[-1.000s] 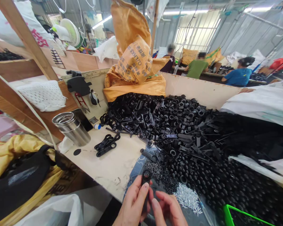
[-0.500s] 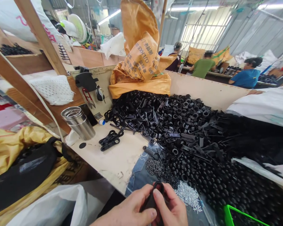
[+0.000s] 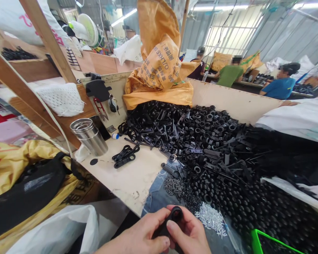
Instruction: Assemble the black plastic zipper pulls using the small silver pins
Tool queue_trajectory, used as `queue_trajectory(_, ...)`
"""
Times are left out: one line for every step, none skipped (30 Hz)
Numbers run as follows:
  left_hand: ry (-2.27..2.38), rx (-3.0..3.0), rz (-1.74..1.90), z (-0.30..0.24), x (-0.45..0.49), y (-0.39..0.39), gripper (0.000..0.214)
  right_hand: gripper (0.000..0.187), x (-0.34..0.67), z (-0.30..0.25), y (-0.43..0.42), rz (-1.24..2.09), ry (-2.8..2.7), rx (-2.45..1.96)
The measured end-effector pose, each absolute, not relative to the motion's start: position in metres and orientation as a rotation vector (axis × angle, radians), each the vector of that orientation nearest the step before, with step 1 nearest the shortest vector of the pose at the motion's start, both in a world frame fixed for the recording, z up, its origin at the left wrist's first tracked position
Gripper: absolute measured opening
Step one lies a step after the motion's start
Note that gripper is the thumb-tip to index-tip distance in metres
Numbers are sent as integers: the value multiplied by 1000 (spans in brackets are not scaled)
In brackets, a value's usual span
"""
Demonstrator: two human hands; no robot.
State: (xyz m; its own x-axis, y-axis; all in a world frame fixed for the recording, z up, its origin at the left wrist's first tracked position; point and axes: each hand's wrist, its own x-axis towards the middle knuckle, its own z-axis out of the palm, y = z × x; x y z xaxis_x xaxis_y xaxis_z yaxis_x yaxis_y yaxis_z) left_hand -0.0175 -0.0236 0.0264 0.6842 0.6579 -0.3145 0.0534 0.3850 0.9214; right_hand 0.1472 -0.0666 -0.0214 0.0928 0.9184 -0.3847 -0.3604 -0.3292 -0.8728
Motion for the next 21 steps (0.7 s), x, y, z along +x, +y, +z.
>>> queue_trajectory(743,1113,428,25,-18,-24,47,54,148,-22,-66,1484,-644,-1280)
queue_trajectory(735,1096,439,23,-18,-24,47,54,148,-21,-65,1477,-659,-1286)
queue_trajectory(735,1095,468,20,-17,-24,45,53,148,-21,-64,1459,-675,-1291)
queue_trajectory(748,1119,519,17,-15,-24,42,53,148,-20,-63,1428,-689,-1294)
queue_trajectory(781,1167,585,13,-14,-24,36,53,148,-19,-62,1386,-702,-1299)
queue_trajectory(831,1233,651,10,-13,-24,30,52,148,-18,-61,1337,-718,-1309)
queue_trajectory(893,1308,701,8,-12,-23,24,50,147,-17,-60,1284,-739,-1322)
queue_trajectory(951,1381,725,6,-13,-23,19,46,147,-17,-59,1236,-768,-1336)
queue_trajectory(999,1435,719,6,-13,-23,16,42,148,-17,-59,1205,-799,-1345)
queue_trajectory(1033,1464,691,6,-15,-22,15,39,148,-18,-59,1194,-824,-1351)
queue_trajectory(1055,1476,646,7,-16,-22,15,38,148,-20,-59,1195,-835,-1359)
queue_trajectory(1069,1472,598,7,-18,-22,14,39,148,-22,-60,1201,-832,-1369)
queue_trajectory(1078,1453,560,8,-19,-22,14,42,148,-24,-60,1209,-818,-1383)
queue_trajectory(1081,1426,536,9,-20,-22,14,46,148,-26,-61,1211,-797,-1400)
queue_trajectory(1079,1401,528,9,-21,-23,15,50,148,-28,-62,1205,-777,-1414)
queue_trajectory(1067,1384,529,9,-21,-23,16,54,147,-29,-62,1194,-761,-1422)
queue_trajectory(1052,1374,535,9,-21,-24,18,56,146,-30,-63,1184,-746,-1424)
queue_trajectory(1042,1370,542,9,-21,-24,20,58,144,-31,-63,1178,-730,-1424)
queue_trajectory(1040,1374,545,9,-20,-25,21,59,142,-31,-64,1171,-708,-1423)
queue_trajectory(1047,1381,547,9,-19,-25,22,60,141,-32,-64,1162,-681,-1422)
queue_trajectory(1055,1390,548,10,-18,-26,23,61,139,-31,-64,1154,-652,-1420)
